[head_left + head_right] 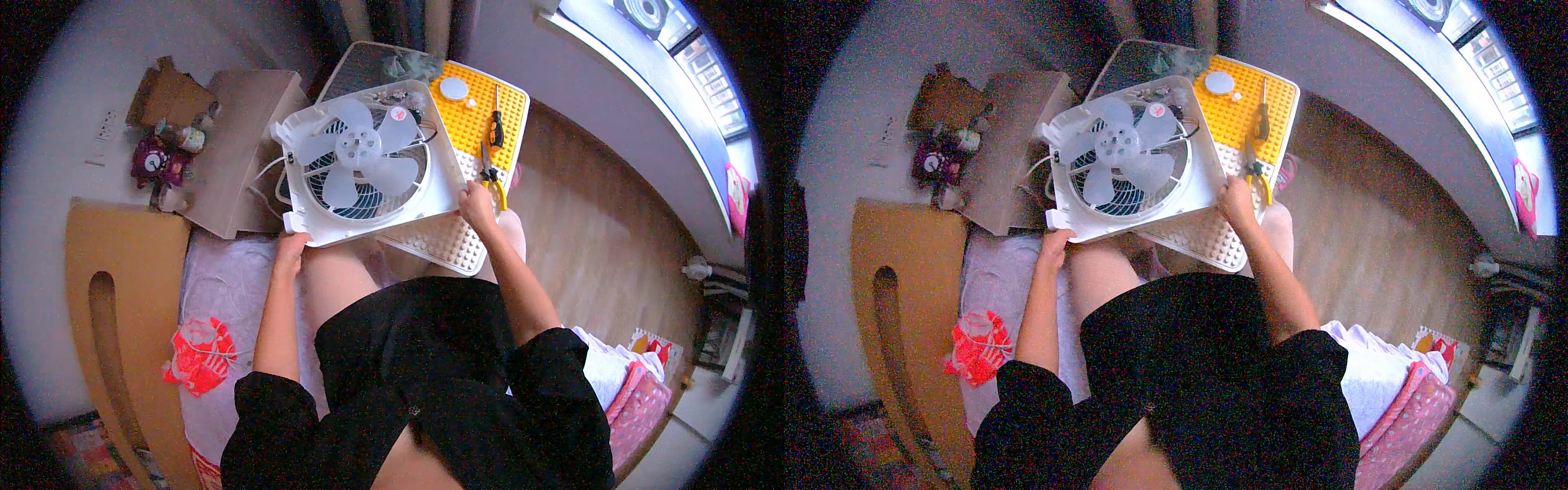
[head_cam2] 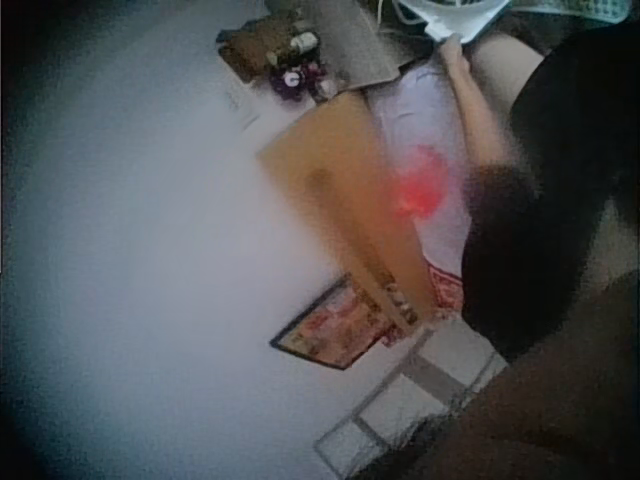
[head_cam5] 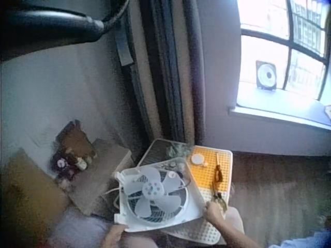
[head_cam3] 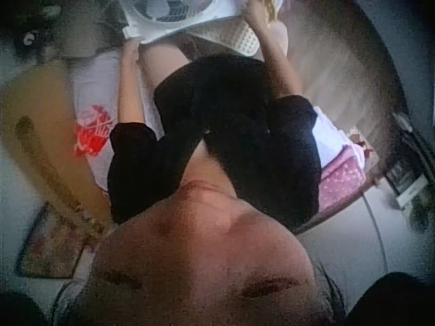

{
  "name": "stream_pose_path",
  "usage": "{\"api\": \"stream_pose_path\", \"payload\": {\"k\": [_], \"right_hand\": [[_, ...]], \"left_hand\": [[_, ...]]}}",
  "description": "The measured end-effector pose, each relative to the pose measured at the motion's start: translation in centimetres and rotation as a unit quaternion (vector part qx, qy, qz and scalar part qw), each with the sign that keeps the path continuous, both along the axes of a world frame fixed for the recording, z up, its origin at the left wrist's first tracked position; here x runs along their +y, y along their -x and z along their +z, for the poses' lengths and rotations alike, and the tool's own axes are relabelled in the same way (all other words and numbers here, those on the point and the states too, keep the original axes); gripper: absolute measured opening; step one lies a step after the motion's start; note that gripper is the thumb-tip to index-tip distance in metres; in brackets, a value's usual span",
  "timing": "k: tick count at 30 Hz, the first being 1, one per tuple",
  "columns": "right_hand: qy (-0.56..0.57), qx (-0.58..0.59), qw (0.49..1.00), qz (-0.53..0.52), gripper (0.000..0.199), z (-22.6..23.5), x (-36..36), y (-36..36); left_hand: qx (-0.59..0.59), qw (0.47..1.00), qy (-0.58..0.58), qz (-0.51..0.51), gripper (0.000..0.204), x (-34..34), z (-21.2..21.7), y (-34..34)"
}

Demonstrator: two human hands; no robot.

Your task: The person assembles a white electric fan on the floor. They attach the fan blades to the motor hub, secure them with a nut using pliers, and then attach the front grille. Finally, they use a screwdriver to tighten the screws on the fan's base.

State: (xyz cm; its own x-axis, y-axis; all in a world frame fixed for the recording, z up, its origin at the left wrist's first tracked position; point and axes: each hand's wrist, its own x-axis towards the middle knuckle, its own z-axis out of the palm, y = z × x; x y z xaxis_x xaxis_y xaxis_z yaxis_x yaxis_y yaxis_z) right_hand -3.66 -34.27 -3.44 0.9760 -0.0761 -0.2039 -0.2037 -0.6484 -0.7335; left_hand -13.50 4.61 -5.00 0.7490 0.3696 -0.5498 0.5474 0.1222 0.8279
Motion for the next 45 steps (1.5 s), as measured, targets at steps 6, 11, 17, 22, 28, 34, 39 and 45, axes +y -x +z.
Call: {"api": "stream_pose_path", "payload": {"k": [6,11,17,22,28,34,39,45], "right_hand": [[-0.096,0.017,0.994,-0.058,0.028,0.3,-1.8,-0.5],[-0.433,0.231,0.866,-0.098,0.04,8.0,-1.4,-1.5],[-0.552,0.154,0.819,-0.035,0.051,16.4,-1.4,-0.5],[-0.393,0.022,0.917,0.056,0.039,23.2,-0.4,0.3],[-0.233,-0.1,0.965,0.064,0.046,29.5,2.5,3.3],[-0.122,-0.159,0.979,0.047,0.049,27.3,5.3,4.7],[-0.079,-0.204,0.973,0.079,0.053,27.8,7.0,7.6],[-0.153,-0.245,0.952,0.103,0.061,26.3,10.3,10.5]], "left_hand": [[-0.084,0.991,0.094,0.041,0.044,-1.9,5.8,0.0],[-0.054,0.971,0.214,0.09,0.045,-2.5,7.9,2.1],[-0.069,0.948,0.302,0.073,0.039,-4.0,4.3,4.0],[-0.138,0.889,0.436,0.039,0.044,-8.9,3.3,2.7],[-0.076,0.963,-0.074,-0.249,0.059,-14.8,9.4,1.3],[-0.145,0.95,0.022,-0.275,0.069,-14.3,0.2,-0.5],[-0.085,0.935,0.061,-0.34,0.069,-14.9,2.4,0.4],[-0.197,0.897,-0.183,-0.35,0.056,-9.1,4.6,2.1]]}}
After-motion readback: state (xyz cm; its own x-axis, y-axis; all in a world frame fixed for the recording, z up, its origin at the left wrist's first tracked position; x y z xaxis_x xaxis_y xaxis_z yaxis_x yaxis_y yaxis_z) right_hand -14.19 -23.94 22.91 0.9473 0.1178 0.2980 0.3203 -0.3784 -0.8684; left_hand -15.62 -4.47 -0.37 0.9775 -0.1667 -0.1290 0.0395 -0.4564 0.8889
